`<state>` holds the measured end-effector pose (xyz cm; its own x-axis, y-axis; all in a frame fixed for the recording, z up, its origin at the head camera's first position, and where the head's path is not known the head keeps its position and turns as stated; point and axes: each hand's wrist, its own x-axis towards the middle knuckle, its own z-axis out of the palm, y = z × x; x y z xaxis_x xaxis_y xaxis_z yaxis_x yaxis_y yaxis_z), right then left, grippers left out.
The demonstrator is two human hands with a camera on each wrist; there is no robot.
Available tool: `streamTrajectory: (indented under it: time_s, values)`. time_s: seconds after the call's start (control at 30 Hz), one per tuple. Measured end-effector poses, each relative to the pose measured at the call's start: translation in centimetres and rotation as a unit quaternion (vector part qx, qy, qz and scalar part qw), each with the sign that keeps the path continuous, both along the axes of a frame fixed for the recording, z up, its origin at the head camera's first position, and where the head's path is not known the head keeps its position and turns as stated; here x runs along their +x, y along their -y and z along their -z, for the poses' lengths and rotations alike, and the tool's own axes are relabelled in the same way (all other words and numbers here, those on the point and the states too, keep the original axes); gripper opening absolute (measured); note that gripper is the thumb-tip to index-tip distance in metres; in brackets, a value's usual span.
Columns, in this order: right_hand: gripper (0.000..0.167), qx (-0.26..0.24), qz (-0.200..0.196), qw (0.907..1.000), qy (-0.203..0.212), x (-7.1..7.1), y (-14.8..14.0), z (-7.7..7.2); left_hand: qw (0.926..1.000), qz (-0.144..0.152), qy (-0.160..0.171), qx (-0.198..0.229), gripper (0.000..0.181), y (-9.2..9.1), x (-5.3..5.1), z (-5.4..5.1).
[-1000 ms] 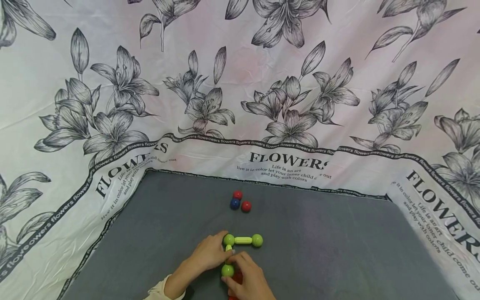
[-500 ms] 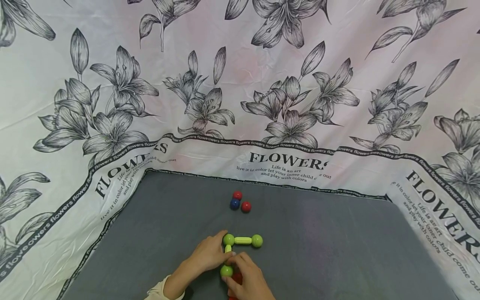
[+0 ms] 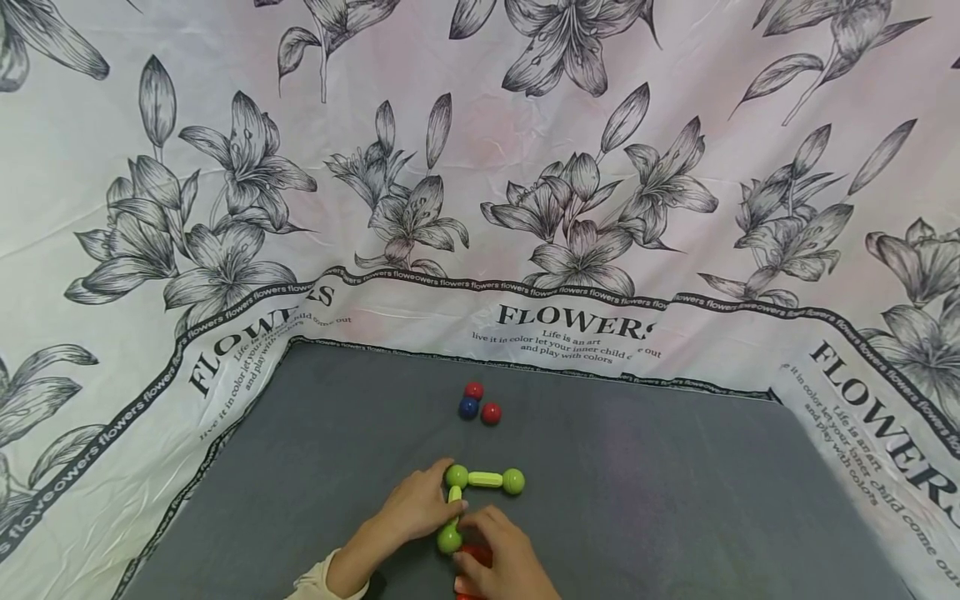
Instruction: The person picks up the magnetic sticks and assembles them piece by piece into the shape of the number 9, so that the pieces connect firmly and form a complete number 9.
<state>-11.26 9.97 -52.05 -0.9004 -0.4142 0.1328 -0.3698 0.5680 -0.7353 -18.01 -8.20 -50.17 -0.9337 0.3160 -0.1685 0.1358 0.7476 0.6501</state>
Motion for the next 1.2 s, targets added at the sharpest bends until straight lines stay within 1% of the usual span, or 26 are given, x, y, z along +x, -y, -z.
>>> streamTrajectory:
  time_s: [0.07,0.2,0.3,0.4,0.5,0.63,0.77,0.83,1.0,1.2]
  values:
    - [0.023,0.001,-0.004,1.0000,0.003,-0.1,-0.2,0.0,1.0000,-0.007,0.001,-0.001,0.069,0.0,-0.1,-0.1]
    - [0.023,0.000,-0.011,0.9999,0.008,-0.2,-0.7,0.0,0.9994,-0.027,-0.005,-0.018,0.068,-0.1,-0.2,0.0]
    - [0.023,0.002,-0.012,0.9999,0.007,-0.2,-0.9,0.0,0.9985,-0.042,-0.015,-0.030,0.066,-0.1,-0.3,0.0]
    - [0.023,0.007,-0.012,0.9998,0.011,-0.2,-1.3,0.0,0.9981,-0.051,-0.016,-0.031,0.065,-0.1,-0.3,0.1]
    - [0.023,0.012,-0.011,0.9996,0.024,-0.3,-1.7,0.0,0.9978,-0.058,-0.012,-0.028,0.065,-0.1,-0.4,0.2]
    - [0.022,0.021,-0.009,0.9989,0.041,-0.5,-2.3,-0.1,0.9975,-0.065,-0.008,-0.026,0.064,-0.1,-0.6,0.2]
    - [0.022,0.029,-0.005,0.9984,0.049,-0.5,-2.6,0.0,0.9972,-0.069,-0.008,-0.027,0.064,-0.1,-0.7,0.2]
    - [0.022,0.029,-0.001,0.9978,0.059,-0.4,-2.7,0.0,0.9971,-0.070,-0.009,-0.028,0.063,-0.1,-0.7,0.3]
    - [0.026,0.021,0.003,0.9964,0.083,-0.4,-2.8,-0.3,0.9970,-0.072,0.000,-0.029,0.063,-0.2,-0.7,0.2]
    - [0.027,0.016,-0.008,0.9973,0.070,-0.3,-3.0,-0.2,0.9974,-0.069,0.004,-0.021,0.063,-0.2,-0.7,0.2]
